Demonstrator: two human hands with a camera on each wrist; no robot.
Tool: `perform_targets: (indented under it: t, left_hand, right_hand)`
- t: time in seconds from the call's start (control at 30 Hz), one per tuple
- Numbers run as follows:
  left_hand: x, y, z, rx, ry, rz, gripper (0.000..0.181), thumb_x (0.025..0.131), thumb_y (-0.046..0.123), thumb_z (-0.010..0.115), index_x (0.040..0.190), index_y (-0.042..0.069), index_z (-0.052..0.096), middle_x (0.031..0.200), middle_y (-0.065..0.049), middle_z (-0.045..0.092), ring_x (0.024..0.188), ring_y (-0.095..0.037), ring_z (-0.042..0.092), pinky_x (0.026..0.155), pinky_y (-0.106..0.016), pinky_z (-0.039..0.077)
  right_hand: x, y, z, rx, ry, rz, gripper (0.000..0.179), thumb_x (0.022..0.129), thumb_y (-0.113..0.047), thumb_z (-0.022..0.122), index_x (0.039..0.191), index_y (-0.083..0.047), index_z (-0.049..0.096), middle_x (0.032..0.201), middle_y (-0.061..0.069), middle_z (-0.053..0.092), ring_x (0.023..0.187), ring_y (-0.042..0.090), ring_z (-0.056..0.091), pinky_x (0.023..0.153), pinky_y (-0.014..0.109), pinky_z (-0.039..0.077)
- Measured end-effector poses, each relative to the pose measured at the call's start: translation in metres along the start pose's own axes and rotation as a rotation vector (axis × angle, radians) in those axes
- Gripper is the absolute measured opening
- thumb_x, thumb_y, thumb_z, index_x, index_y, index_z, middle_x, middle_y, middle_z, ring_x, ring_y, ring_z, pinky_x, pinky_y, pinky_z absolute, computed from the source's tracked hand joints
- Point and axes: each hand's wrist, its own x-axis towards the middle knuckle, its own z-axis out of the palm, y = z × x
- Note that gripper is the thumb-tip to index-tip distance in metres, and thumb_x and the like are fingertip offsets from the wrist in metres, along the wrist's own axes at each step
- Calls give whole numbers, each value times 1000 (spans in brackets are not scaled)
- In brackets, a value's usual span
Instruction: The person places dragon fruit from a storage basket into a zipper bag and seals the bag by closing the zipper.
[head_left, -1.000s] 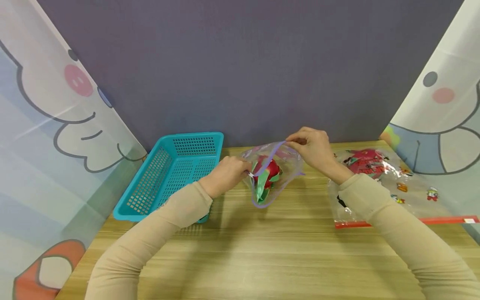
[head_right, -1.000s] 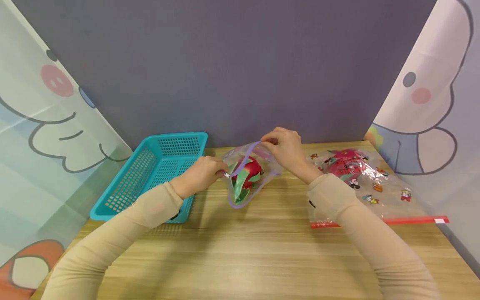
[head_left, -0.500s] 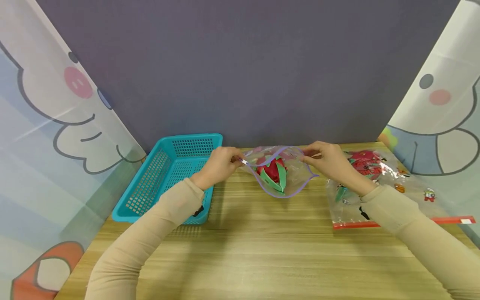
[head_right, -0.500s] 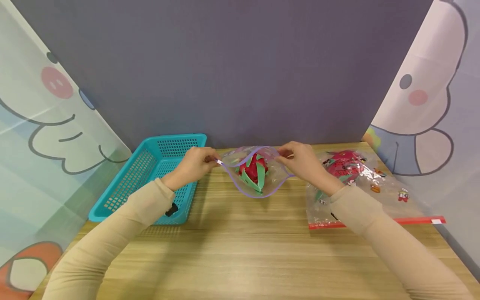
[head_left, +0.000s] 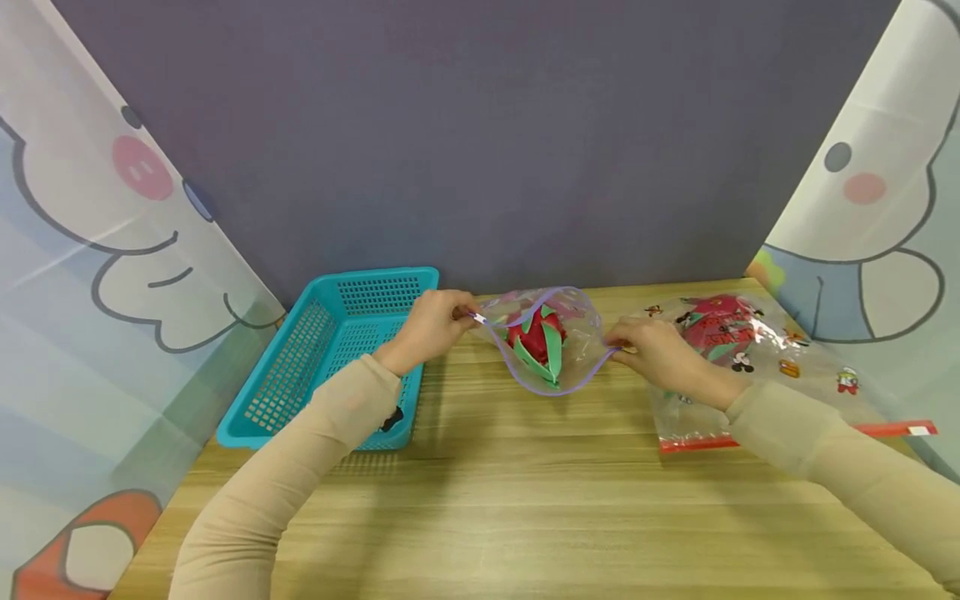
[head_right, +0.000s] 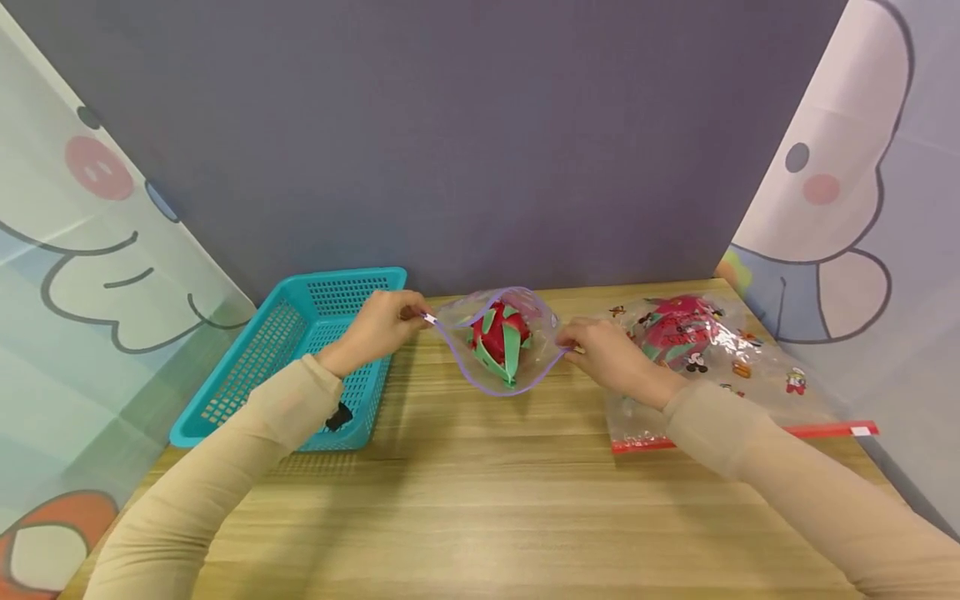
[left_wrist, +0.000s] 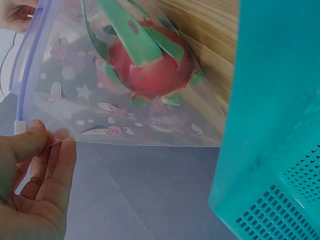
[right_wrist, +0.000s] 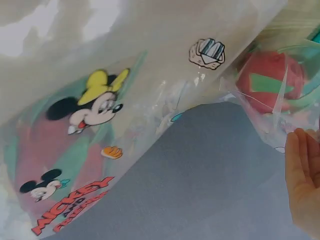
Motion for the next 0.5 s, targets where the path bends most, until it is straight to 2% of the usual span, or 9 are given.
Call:
perform_targets:
  t: [0.17,0.27,0.37,0.43,0.5]
  left_hand:
    - [6,-4,-3,-27,16,-33,8,83,12,67,90,8,70,84,-6,70,72,-16,64,65,-30,51]
    - [11,-8,-11,-83,56,-69,8,85,11,64,91,9,69,86,-6,70,72,-17,64,60,-29,48]
    - [18,-12,-20,-139,109,-116,9,88,11,62,93,9,69,87,-7,69,73,-18,64,56,-29,44]
    - [22,-14,-24,-163,139,-144,11,88,12,60,96,9,68,88,-7,68,75,-19,64,55,-29,42]
    - [27,-14,-26,-181,169,-167,13,88,14,61,99,8,68,90,-8,68,79,-21,65,58,-30,45]
  right_hand:
    - [4,-1,-10,23,60,28,10,74,-1,71,84,-3,71,80,8,69,70,21,65,60,35,52]
    - [12,-2,-22,48,103,56,8,74,-1,71,82,-2,71,78,10,69,68,23,66,60,38,53]
    - [21,-2,-38,98,101,124,6,78,-2,70,83,0,70,79,14,69,70,28,67,62,41,54]
    - [27,-1,-49,121,83,177,7,80,-5,68,85,1,70,80,16,69,67,28,67,57,37,54]
    - [33,1,-59,127,76,230,10,82,-10,68,86,-1,70,81,16,69,66,25,66,55,30,50]
